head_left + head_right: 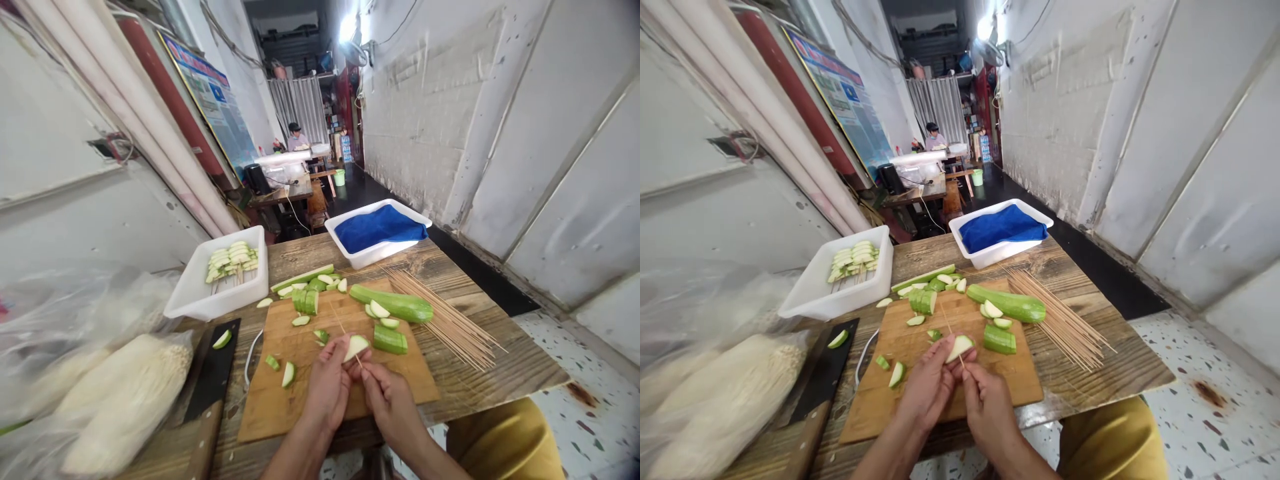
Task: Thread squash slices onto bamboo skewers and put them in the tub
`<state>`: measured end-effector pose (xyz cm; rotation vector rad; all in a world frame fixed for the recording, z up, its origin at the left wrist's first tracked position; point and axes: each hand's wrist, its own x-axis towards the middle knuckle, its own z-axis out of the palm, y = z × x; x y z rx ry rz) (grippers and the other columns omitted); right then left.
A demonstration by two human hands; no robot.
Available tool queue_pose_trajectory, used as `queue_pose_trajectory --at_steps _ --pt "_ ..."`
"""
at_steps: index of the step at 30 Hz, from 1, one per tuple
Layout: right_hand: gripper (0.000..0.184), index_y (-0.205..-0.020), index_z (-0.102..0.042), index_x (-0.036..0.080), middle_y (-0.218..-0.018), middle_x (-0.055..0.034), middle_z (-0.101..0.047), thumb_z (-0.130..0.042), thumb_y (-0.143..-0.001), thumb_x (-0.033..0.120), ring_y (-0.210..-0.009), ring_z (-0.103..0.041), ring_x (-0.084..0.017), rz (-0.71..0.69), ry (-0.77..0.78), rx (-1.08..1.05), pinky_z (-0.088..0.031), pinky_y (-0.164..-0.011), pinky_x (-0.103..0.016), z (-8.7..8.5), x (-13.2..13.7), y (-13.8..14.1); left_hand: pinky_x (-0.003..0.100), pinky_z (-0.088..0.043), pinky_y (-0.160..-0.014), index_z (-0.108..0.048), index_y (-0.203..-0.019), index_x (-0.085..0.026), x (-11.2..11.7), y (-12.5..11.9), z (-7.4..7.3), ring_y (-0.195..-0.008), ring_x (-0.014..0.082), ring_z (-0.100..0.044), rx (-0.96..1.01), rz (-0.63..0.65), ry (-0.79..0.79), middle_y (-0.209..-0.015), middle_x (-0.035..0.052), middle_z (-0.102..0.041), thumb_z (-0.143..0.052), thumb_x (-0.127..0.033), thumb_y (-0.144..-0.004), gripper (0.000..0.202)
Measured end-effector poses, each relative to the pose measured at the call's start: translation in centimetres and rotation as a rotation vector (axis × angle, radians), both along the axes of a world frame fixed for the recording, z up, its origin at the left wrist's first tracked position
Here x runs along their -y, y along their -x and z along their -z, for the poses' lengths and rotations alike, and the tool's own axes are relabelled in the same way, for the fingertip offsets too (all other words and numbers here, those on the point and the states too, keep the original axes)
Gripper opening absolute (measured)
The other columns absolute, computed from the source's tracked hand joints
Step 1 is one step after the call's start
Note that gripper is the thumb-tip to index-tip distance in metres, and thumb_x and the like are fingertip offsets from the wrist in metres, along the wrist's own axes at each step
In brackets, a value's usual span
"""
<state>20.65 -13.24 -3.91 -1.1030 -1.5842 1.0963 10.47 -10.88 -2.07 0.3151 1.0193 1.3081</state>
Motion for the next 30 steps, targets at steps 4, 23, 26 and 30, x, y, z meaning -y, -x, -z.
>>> queue_pose_trajectory --at_steps 4,23,26,30 --pt "0.031 -0.086 -0.065 0.013 -0.053 0.0014 -0.048 -0.04 -0.087 0.032 -0.048 -0.047 -0.012 0.074 0.009 -0.029 -0.037 -0.045 -0.019 0.1 -0.4 -1.5 0.03 -0.049 -0.07 -0.057 -0.097 -0.014 -0.9 0.1 -0.1 -0.081 0.0184 -0.062 -0.17 0.063 -0.11 -0.092 0.0098 -0.065 -0.058 -0.035 -0.074 0.031" --pt "0.038 -0.095 -0.061 0.014 -0.046 0.0074 -0.028 -0.044 -0.084 0.046 -0.039 -0.029 -0.009 0.275 0.187 -0.176 -0.025 -0.036 -0.019 2.3 1.0 -6.9 0.026 -0.044 -0.07 -0.063 -0.083 -0.017 -7.7 -2.6 0.9 -0.074 0.0154 -0.056 -0.665 0.087 -0.351 -0.08 0.0048 -0.062 -0.067 -0.024 -0.064 0.021" --pt "0.034 -0.088 -0.064 0.015 -0.045 0.0063 -0.032 -0.047 -0.083 0.044 -0.038 -0.031 -0.008 0.239 0.115 -0.18 -0.026 -0.035 -0.018 2.4 1.8 -6.1 0.024 -0.048 -0.066 -0.059 -0.104 -0.018 -6.9 -0.1 -0.6 -0.076 0.0133 -0.058 -0.367 0.188 -0.301 -0.09 0.0052 -0.061 -0.063 -0.022 -0.07 0.035" --pt "0.029 -0.083 -0.066 0.016 -0.045 0.0038 -0.041 -0.048 -0.084 0.038 -0.041 -0.042 -0.01 0.15 0.02 -0.096 -0.036 -0.04 -0.018 2.1 2.7 -4.7 0.018 -0.05 -0.059 -0.052 -0.116 -0.024 -5.5 3.6 -1.8 -0.072 0.0092 -0.058 -0.215 0.184 -0.275 -0.083 0.001 -0.059 -0.061 -0.018 -0.073 0.044"
